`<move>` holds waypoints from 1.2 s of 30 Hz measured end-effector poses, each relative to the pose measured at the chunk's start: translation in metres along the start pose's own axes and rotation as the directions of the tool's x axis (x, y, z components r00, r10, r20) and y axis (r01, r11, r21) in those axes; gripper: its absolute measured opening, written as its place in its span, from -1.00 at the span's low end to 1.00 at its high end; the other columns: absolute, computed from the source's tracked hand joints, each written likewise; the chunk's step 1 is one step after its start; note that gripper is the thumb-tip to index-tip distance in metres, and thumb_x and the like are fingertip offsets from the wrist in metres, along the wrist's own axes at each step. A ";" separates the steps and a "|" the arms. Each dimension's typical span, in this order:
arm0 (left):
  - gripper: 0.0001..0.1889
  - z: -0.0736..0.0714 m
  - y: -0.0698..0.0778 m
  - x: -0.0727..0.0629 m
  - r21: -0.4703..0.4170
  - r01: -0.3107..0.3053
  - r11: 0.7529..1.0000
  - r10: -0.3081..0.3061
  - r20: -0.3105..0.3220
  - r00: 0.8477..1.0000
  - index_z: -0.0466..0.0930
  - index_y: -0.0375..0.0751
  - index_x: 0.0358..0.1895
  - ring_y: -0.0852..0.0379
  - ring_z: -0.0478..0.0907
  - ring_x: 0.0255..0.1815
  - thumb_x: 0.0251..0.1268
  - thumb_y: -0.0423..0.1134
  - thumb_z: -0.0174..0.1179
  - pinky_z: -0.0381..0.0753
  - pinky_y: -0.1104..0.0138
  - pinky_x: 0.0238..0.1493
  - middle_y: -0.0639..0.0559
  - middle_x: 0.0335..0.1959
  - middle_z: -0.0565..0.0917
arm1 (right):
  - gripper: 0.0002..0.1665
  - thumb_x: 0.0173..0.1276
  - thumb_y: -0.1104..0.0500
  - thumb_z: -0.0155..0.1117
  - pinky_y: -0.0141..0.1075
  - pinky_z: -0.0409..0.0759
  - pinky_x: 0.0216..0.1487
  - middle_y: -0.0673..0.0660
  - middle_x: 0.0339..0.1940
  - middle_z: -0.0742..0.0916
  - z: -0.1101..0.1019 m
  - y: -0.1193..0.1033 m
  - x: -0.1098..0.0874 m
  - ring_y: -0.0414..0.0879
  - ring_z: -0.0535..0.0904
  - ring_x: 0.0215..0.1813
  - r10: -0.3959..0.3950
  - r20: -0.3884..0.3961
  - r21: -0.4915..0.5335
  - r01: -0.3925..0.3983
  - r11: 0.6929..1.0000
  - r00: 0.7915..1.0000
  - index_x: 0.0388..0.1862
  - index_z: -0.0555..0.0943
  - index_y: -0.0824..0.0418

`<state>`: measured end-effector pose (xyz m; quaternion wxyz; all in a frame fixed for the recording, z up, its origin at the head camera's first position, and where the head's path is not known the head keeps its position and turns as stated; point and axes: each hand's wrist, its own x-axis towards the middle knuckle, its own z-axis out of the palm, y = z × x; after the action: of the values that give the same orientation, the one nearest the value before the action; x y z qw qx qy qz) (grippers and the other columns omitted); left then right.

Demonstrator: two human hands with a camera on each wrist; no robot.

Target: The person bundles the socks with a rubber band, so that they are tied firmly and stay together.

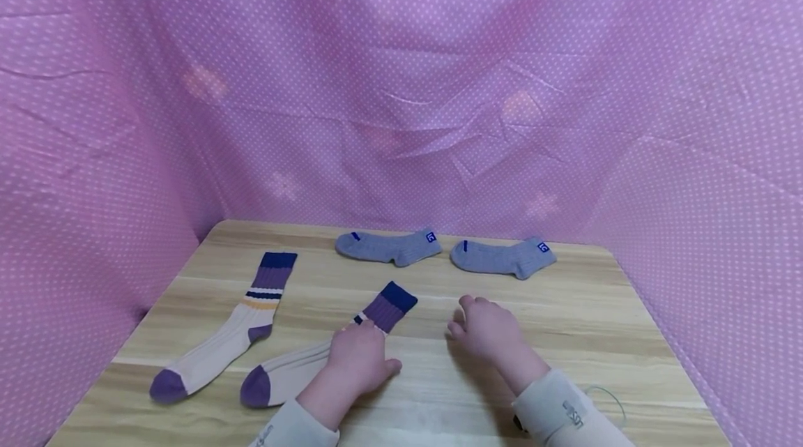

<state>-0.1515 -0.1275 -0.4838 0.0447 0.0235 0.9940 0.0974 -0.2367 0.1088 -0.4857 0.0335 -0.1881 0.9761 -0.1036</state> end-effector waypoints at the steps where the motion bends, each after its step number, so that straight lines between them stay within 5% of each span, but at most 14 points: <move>1: -0.26 0.000 0.000 0.000 -0.001 -0.004 1.000 0.004 -0.002 1.000 0.75 -0.44 0.01 -0.38 0.65 0.16 0.14 0.28 0.49 0.60 -0.24 0.15 -0.35 0.17 0.70 | -0.40 0.47 -0.13 0.38 0.13 0.72 -0.01 0.24 -0.03 0.79 -0.001 -0.001 0.000 0.19 0.74 -0.02 -0.001 -0.002 0.005 0.001 1.000 1.000 0.24 0.63 0.28; 21: -0.29 0.000 0.013 -0.009 0.080 -0.095 0.992 0.096 -0.001 0.995 0.79 -0.35 -0.06 -0.28 0.69 0.08 0.10 0.31 0.49 0.65 -0.13 0.02 -0.27 0.17 0.71 | -0.56 0.56 -0.02 0.26 0.17 0.71 0.00 0.27 -0.01 0.79 -0.002 -0.006 0.002 0.23 0.75 0.02 -0.002 -0.050 -0.004 0.002 1.000 0.999 0.18 0.66 0.28; 36: -0.30 0.002 0.018 -0.009 0.045 -0.142 0.989 0.138 0.079 0.987 0.80 -0.31 -0.02 -0.25 0.66 0.19 0.19 0.34 0.43 0.63 -0.13 0.13 -0.24 0.27 0.68 | -0.57 0.56 -0.04 0.28 0.16 0.72 -0.05 0.26 -0.05 0.79 -0.004 -0.008 0.000 0.24 0.75 -0.04 -0.001 -0.055 -0.014 0.000 1.000 0.999 0.17 0.66 0.25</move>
<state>-0.1418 -0.1096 -0.4810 0.0748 0.0983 0.9896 0.0742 -0.2336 0.1020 -0.4800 0.0054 -0.1856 0.9773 -0.1018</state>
